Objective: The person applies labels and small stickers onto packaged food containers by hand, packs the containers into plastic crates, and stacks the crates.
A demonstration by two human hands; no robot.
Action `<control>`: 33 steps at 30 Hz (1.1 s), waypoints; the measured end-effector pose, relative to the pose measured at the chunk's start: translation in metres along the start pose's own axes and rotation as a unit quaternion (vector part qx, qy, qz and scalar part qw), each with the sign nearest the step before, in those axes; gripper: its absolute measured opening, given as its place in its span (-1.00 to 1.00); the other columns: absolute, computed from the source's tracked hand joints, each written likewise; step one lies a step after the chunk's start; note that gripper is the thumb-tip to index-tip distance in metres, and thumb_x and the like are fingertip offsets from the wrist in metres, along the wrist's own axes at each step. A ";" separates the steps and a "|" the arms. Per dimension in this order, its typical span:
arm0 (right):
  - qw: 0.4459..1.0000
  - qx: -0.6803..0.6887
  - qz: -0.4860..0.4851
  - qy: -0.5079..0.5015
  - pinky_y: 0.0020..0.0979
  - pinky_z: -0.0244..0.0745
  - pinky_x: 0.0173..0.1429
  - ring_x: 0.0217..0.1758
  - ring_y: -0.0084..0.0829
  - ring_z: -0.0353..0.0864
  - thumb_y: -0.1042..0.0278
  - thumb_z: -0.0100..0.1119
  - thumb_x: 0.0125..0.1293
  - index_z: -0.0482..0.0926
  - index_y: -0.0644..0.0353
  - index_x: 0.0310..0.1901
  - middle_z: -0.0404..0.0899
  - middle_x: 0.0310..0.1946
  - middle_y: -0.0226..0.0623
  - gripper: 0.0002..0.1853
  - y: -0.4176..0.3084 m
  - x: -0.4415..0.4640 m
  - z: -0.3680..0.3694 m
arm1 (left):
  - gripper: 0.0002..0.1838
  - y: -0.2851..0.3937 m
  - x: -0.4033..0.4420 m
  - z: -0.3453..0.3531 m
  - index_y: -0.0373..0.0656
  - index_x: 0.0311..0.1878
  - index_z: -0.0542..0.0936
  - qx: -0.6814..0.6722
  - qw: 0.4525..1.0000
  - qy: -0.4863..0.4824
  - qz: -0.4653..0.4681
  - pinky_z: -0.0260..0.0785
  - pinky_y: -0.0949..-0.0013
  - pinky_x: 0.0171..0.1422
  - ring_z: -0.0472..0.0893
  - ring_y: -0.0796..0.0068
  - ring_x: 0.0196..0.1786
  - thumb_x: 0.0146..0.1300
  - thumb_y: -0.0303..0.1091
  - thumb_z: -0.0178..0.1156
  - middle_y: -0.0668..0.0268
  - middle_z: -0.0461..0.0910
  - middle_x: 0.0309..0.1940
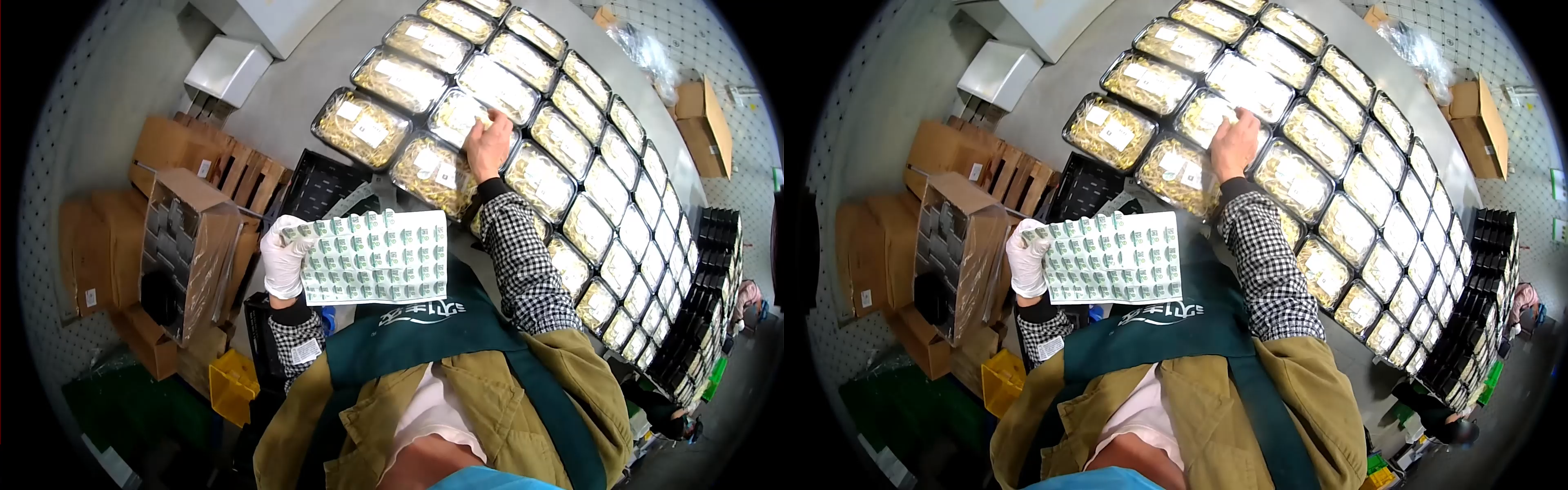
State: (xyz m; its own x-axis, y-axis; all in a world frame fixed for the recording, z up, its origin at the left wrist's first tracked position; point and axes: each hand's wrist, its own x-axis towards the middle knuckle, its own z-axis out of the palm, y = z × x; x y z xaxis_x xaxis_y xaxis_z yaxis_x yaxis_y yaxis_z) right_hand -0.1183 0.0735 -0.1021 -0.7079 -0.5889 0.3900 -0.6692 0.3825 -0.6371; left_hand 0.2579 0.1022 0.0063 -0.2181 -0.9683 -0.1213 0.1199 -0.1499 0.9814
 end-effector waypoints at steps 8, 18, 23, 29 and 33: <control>0.990 -0.099 0.097 -0.001 -0.06 0.22 0.04 0.00 -0.17 0.40 0.03 0.25 0.09 0.63 0.02 -0.43 0.48 -0.15 -0.27 -0.76 0.029 0.094 0.036 | -0.69 0.032 0.031 0.054 -0.22 -0.24 0.50 -0.032 0.998 -0.045 -0.044 0.44 0.61 -0.22 0.57 0.69 -0.34 -0.02 -0.53 0.43 0.39 0.63 -0.36; 0.968 0.165 0.018 -0.186 -0.32 0.45 -0.07 -0.15 -0.30 0.59 0.33 0.19 0.20 0.55 0.23 -0.14 0.61 -0.23 -0.22 -0.77 0.028 0.109 -0.001 | -0.65 0.043 0.065 0.110 -0.35 0.05 0.50 -0.008 0.999 -0.042 -0.031 0.45 0.50 0.06 0.61 0.53 -0.09 0.16 -0.62 0.20 0.22 0.61 -0.07; 0.789 0.315 -0.282 -0.445 -0.37 0.49 -0.06 -0.13 -0.38 0.60 0.25 0.27 0.19 0.58 0.21 -0.07 0.61 -0.16 -0.24 -0.68 -0.093 0.090 -0.093 | -0.78 0.040 0.074 0.121 -0.33 -0.06 0.56 0.008 0.998 -0.044 -0.040 0.46 0.58 -0.14 0.60 0.65 -0.25 0.22 -0.53 0.22 0.30 0.65 -0.23; 0.798 0.242 -0.440 -0.333 -0.36 0.36 -0.18 -0.31 -0.33 0.52 0.40 0.31 0.01 0.58 0.11 -0.24 0.51 -0.40 -0.35 -0.77 -0.110 0.076 -0.100 | -0.83 0.040 0.080 0.124 -0.35 -0.15 0.58 0.125 0.992 -0.028 0.007 0.40 0.61 -0.20 0.54 0.73 -0.30 0.23 -0.47 0.25 0.35 0.64 -0.31; 0.766 0.279 -0.389 -0.429 -0.39 0.41 -0.10 -0.22 -0.32 0.52 0.47 0.25 0.14 0.57 0.14 -0.24 0.53 -0.35 -0.32 -0.86 -0.095 0.077 -0.099 | -0.86 0.031 0.083 0.128 -0.34 -0.18 0.58 0.035 0.997 -0.036 -0.056 0.39 0.62 -0.24 0.53 0.73 -0.33 0.25 -0.47 0.23 0.37 0.63 -0.34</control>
State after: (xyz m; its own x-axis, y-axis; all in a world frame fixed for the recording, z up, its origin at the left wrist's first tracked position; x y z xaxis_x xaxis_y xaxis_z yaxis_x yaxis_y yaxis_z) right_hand -0.1312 0.0626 0.0543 0.4257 -0.8263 0.3688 -0.4422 -0.5456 -0.7119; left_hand 0.1191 0.0428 0.0455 -0.2960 -0.9291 -0.2219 0.0230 -0.2392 0.9707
